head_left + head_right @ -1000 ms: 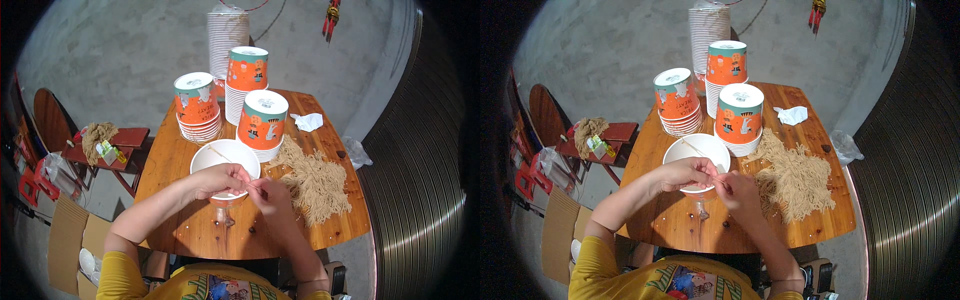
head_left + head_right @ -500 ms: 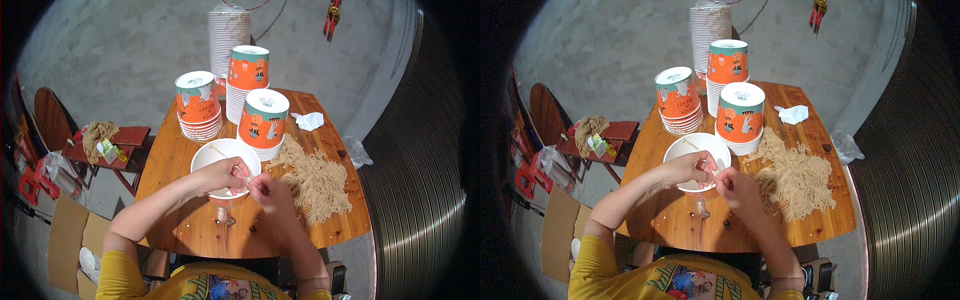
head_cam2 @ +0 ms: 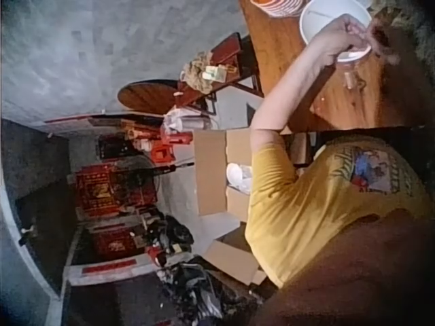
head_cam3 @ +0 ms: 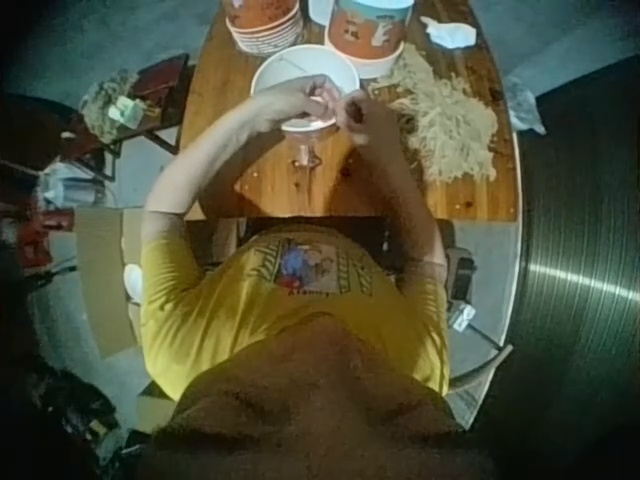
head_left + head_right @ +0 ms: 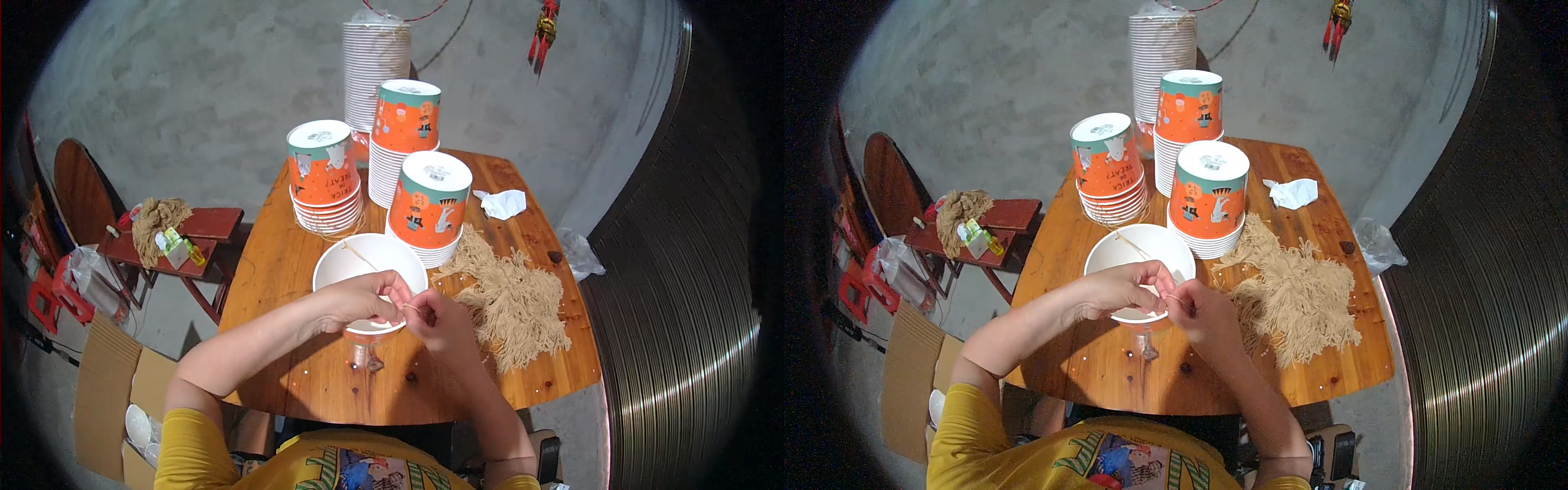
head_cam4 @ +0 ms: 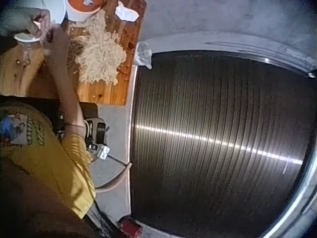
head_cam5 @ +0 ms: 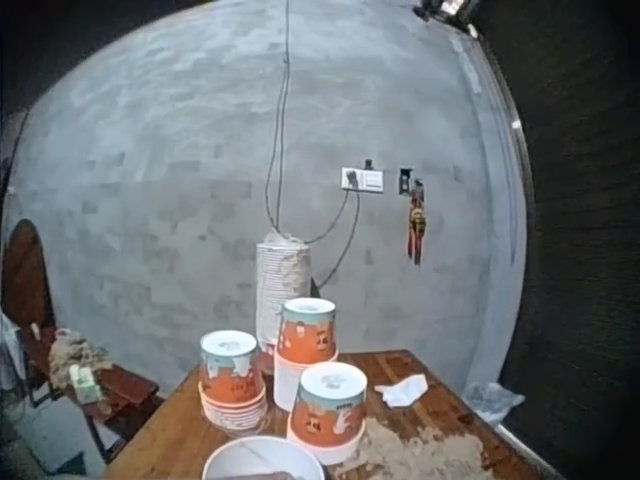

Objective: Manually portioning and tying bundles of thin brown noodles into paper cups.

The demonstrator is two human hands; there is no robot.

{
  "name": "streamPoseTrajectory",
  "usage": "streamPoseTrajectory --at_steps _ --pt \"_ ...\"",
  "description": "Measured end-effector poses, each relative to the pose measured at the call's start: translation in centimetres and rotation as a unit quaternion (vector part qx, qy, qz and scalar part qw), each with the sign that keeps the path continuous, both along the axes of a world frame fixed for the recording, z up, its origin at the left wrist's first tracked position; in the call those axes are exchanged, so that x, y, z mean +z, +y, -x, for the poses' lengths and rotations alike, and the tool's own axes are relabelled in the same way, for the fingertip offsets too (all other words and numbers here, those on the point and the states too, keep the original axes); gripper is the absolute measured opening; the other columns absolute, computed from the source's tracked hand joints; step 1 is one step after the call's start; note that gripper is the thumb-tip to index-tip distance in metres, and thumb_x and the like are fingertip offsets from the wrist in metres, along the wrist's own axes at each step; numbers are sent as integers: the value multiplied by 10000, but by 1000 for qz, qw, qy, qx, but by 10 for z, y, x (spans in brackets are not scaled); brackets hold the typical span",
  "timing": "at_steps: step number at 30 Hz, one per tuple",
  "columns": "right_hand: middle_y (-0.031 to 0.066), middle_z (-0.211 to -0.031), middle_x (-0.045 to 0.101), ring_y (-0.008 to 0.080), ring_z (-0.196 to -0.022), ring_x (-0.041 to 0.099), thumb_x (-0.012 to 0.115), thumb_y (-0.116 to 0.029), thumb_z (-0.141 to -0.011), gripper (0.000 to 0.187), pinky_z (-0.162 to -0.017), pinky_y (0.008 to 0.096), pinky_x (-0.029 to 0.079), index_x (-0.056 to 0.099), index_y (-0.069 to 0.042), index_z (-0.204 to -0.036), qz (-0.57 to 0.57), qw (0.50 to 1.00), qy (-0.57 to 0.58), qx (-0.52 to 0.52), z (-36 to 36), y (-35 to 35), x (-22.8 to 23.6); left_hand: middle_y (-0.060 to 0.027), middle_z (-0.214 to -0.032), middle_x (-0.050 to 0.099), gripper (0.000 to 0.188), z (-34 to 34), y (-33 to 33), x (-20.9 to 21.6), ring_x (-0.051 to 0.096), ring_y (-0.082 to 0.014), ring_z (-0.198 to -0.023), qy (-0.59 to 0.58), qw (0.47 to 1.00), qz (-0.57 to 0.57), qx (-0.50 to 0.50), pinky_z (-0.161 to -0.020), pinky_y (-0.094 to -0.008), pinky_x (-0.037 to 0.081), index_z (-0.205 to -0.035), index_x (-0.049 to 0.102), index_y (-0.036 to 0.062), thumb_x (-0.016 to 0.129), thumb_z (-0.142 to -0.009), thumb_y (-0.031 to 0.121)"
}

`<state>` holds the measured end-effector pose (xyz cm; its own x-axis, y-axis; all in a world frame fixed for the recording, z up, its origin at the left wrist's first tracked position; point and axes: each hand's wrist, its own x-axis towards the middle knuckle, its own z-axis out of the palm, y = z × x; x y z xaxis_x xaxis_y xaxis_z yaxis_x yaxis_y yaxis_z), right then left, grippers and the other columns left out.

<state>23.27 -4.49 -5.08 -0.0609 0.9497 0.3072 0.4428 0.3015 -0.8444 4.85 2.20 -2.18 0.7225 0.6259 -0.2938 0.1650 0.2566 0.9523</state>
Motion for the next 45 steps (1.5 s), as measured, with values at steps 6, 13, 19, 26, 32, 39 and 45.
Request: streamPoseTrajectory --at_steps 6,13,19,26,32,39,45 --pt "86 -682 611 128 -606 579 680 -172 -850 149 -584 298 466 635 -39 -901 43 999 17 -4 -3 -1 0 -2 -916 537 333 -2 -2 -7 541 -101 -838 -6 997 -73 -6 -735 -232 453 -1084 502 59 621 -786 -27" --pt "51 -698 629 81 -632 563 672 -175 -864 158 -600 269 462 642 -26 -908 40 999 27 14 -7 3 3 -151 -926 544 316 -12 -28 25 583 -278 -876 136 912 -387 3 -780 -366 477 -1146 433 33 561 -858 17" --pt "50 -666 604 87 -611 559 663 -161 -850 151 -587 267 458 623 -19 -880 33 999 14 3 -5 0 7 -175 -1013 557 366 -11 -22 18 568 -358 -975 80 836 -543 -22 -818 -434 474 -1190 443 50 545 -842 -4" --pt "36 -619 533 87 -561 510 659 -126 -829 126 -544 271 440 607 -17 -864 14 999 44 5 -3 2 -8 -152 -985 537 373 1 -26 15 561 -325 -979 140 870 -472 26 -825 -398 472 -1179 501 60 589 -818 28" --pt "21 -607 507 80 -554 481 654 -94 -836 101 -530 265 424 599 -15 -868 9 998 59 13 0 1 -7 -174 -882 623 141 -5 -37 14 600 -352 -884 178 865 -463 76 -779 -417 484 -977 586 28 604 -854 94" --pt "24 -614 516 79 -555 479 652 -90 -844 98 -529 260 422 595 -14 -869 -2 999 33 10 2 1 -3 -211 -848 646 125 -8 -36 12 640 -366 -767 159 888 -416 114 -668 -424 498 -889 561 -13 583 -884 110" --pt "31 -618 519 80 -555 487 649 -87 -849 96 -529 259 425 587 -15 -866 -2 999 47 10 1 3 -8 -101 -751 583 73 -8 -32 7 588 -184 -694 106 925 -346 117 -651 -311 482 -911 532 10 584 -860 22"
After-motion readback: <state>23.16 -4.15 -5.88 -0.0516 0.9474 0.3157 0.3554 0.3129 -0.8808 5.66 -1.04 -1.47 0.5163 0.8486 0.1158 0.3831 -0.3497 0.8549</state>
